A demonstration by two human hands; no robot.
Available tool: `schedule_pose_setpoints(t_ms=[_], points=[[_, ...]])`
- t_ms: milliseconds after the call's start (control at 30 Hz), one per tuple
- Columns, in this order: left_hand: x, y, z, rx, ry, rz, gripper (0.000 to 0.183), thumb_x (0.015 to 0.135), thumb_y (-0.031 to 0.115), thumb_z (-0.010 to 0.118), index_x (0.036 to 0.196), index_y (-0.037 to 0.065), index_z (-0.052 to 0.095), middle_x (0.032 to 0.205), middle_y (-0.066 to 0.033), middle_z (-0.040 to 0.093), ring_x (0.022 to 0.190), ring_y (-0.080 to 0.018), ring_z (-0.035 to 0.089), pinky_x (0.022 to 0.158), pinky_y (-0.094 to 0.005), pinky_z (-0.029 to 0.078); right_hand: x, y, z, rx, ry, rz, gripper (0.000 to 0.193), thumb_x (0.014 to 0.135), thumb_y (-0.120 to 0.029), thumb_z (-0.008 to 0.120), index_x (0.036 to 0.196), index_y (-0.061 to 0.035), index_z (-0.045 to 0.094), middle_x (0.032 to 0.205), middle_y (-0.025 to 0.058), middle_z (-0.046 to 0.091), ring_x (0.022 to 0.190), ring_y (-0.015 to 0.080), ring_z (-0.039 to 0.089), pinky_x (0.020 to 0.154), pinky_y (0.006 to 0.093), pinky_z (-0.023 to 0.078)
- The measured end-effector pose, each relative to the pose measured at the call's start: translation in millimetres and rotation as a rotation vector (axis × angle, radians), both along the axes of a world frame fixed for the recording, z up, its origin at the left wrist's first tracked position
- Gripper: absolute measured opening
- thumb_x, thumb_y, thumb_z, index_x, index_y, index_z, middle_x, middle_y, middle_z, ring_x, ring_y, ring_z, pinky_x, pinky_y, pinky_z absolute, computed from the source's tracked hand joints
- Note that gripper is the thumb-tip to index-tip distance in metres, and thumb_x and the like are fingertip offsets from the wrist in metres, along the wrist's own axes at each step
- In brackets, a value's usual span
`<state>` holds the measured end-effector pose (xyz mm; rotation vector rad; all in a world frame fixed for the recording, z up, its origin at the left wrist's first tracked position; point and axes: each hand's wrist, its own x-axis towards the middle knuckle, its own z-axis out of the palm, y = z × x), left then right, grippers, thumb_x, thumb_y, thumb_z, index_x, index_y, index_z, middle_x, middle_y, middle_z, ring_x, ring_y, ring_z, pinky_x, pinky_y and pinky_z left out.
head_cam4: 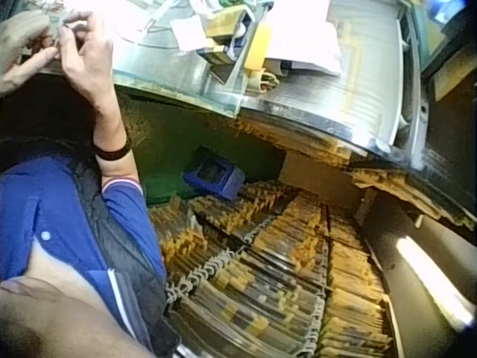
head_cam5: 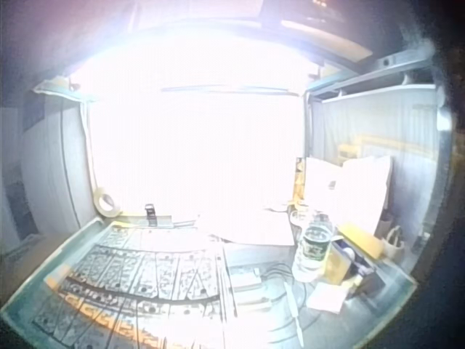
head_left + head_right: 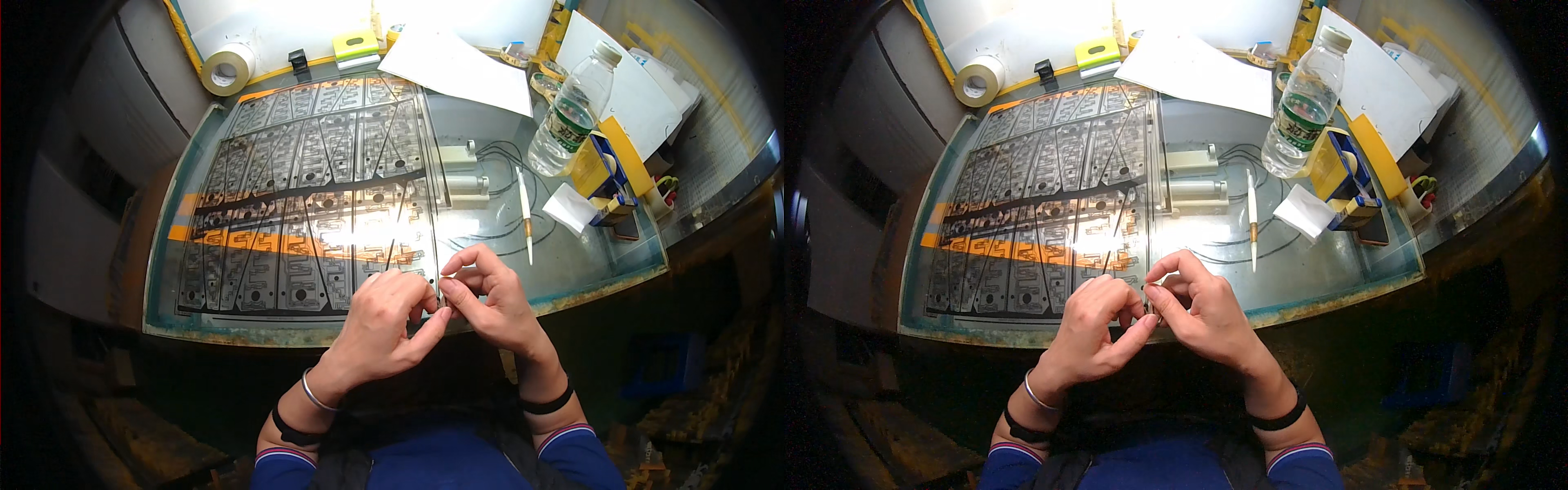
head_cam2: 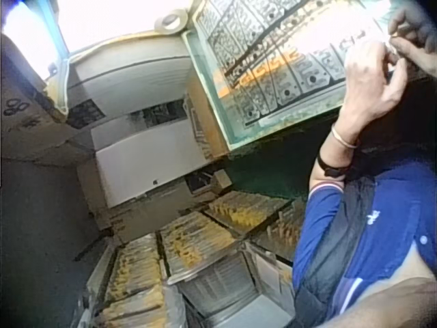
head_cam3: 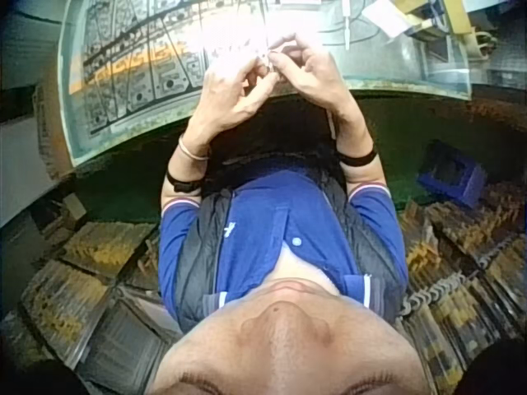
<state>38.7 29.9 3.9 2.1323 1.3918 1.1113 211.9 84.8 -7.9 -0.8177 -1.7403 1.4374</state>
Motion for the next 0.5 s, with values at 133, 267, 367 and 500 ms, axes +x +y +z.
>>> schedule_pose_setpoints(t_ms=[133, 267, 367, 500], points=[[0.4, 0.0, -1.0, 0.016, -0.013, -0.008, 0.014, 0.078, 0.012, 0.064, 0.073, 0.006, 0.052, 0.065, -0.0071, 0.049, 0.063, -0.0252, 0.05, 0.062, -0.0374, 0.039, 1.0, -1.1, 4.3, 0.002, -0.006, 0.003, 0.015, 0.093, -0.009, 0.058, 0.102, -0.0003, 0.051, 0.069, 0.0047, 0.063, 0.064, 0.0066, 0.06, 0.048, 0.0222, 0.043], [-1.0, -0.8, 0.6, -0.008, 0.01, -0.009, 0.012, 0.078, 0.011, 0.062, 0.075, 0.005, 0.052, 0.066, -0.0076, 0.05, 0.064, -0.026, 0.05, 0.063, -0.0378, 0.039, 0.9, -0.8, 4.5, 0.015, -0.022, 0.009, 0.015, 0.092, -0.008, 0.059, 0.102, -0.0003, 0.051, 0.069, 0.0047, 0.063, 0.064, 0.007, 0.061, 0.049, 0.0222, 0.044], [-1.1, -1.1, 0.3, 0.007, 0.02, -0.01, 0.011, 0.078, 0.01, 0.061, 0.075, 0.005, 0.052, 0.067, -0.0078, 0.05, 0.064, -0.0265, 0.05, 0.063, -0.0379, 0.039, 0.8, -0.9, 4.5, 0.019, -0.021, 0.01, 0.015, 0.092, -0.008, 0.059, 0.103, -0.0003, 0.051, 0.069, 0.0047, 0.063, 0.065, 0.0071, 0.061, 0.049, 0.0224, 0.044], [-1.5, -1.3, -0.5, 0.041, 0.032, -0.013, 0.012, 0.077, 0.01, 0.061, 0.075, 0.004, 0.051, 0.068, -0.0093, 0.05, 0.065, -0.0282, 0.05, 0.063, -0.0384, 0.039, 1.0, -1.6, 4.6, 0.041, -0.022, 0.019, 0.015, 0.092, -0.007, 0.059, 0.103, -0.0002, 0.051, 0.069, 0.005, 0.064, 0.066, 0.0079, 0.062, 0.051, 0.0227, 0.045]])
